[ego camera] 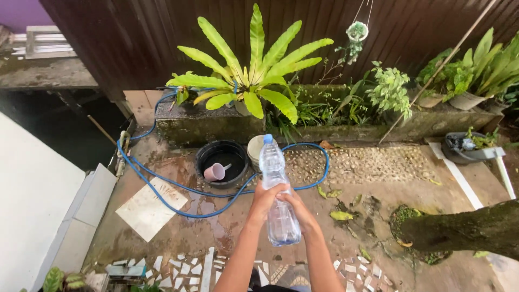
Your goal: Watering various potted plants using a plastic water bottle
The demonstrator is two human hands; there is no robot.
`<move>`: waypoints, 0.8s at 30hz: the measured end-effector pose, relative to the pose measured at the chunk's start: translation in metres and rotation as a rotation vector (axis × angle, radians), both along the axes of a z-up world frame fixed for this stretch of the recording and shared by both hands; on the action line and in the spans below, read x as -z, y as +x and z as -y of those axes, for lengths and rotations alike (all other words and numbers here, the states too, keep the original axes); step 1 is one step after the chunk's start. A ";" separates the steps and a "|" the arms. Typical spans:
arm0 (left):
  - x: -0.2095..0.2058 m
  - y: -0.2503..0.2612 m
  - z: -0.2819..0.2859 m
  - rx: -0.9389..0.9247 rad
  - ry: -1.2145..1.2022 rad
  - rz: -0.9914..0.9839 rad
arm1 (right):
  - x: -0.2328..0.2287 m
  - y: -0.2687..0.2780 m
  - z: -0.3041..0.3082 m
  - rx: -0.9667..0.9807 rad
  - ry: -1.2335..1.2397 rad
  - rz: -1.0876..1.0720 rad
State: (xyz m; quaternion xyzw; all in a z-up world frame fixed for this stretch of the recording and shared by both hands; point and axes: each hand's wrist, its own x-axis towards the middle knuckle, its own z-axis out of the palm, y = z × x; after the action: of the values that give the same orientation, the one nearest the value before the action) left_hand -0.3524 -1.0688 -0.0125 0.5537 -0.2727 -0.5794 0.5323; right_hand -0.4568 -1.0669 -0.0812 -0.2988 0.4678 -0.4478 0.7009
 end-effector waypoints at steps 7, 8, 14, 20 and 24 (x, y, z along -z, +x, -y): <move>-0.019 0.009 0.047 -0.004 0.101 0.007 | 0.047 0.005 0.086 -0.040 0.135 -0.024; -0.015 0.006 0.062 0.003 0.112 0.017 | 0.036 0.005 0.095 -0.031 0.184 -0.009; 0.031 -0.017 0.159 -0.015 0.157 0.092 | 0.011 -0.013 0.169 -0.057 0.279 0.042; 0.021 -0.070 0.253 -0.089 0.160 0.098 | -0.025 -0.060 0.263 -0.149 0.278 0.025; -0.001 -0.105 0.298 -0.100 0.180 0.091 | -0.022 -0.095 0.323 -0.165 0.250 -0.031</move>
State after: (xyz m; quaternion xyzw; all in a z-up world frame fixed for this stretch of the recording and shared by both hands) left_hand -0.4574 -1.3671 -0.0113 0.6380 -0.2153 -0.5486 0.4956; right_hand -0.5516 -1.3895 -0.0596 -0.2533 0.5047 -0.3222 0.7598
